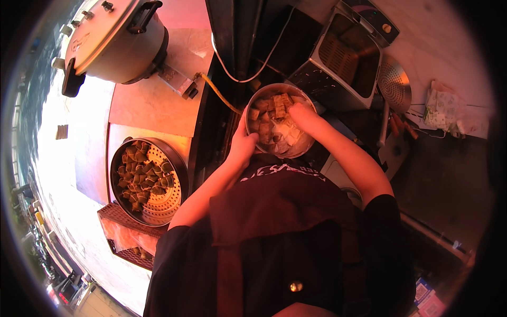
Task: The person washes a metal bowl at the sink, then walks to a storage area to scoop a white powder into the bowl. They return to a prep table, add cubed tofu to the bowl, and mix the contents by hand. Finally, they transfer the coated tofu pieces into a deep fryer.
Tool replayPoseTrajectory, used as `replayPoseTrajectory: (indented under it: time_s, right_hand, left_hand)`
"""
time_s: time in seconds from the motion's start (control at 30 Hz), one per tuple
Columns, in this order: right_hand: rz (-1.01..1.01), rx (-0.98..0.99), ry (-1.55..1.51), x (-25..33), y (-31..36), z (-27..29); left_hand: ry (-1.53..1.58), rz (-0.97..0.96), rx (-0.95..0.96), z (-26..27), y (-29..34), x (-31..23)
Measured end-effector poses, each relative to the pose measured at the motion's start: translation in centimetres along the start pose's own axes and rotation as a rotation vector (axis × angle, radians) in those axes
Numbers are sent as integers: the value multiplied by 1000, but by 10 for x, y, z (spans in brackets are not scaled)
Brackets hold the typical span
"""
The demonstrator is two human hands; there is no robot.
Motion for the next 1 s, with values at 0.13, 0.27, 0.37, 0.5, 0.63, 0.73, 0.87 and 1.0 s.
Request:
replayPoseTrajectory:
  time_s: [0.13, 0.27, 0.37, 0.5, 0.63, 0.73, 0.87, 1.0]
  right_hand:
    - [182, 72, -202, 17, 11, -13]
    - [74, 157, -260, 21, 15, -31]
    - [96, 248, -288, 22, 10, -32]
    - [175, 261, -367, 13, 10, -2]
    - [207, 320, -471, 8, 21, 27]
    - [223, 231, -483, 15, 32, 38]
    - [227, -4, -377, 34, 47, 46]
    - [218, -313, -403, 34, 74, 80]
  left_hand:
    - [-82, -89, 11, 0, -3, -6]
    - [-157, -168, 56, 3, -7, -6]
    - [-99, -136, 51, 6, -10, 0]
    - [-72, -117, 42, 8, -13, 0]
    - [-30, -55, 22, 7, -9, -3]
    - [21, -21, 25, 3, -8, -9]
    - [12, -39, 39, -6, -6, -28]
    - [-86, -17, 57, -17, -5, -45]
Point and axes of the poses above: each hand's wrist, its own y-axis away from the middle knuckle, its own z-axis out of the back of the hand, x = y × z, the point moved 7 cm from there along -y, towards the middle knuckle, and after that the axes turned 14 degrees about x, right-handed, at the moved point
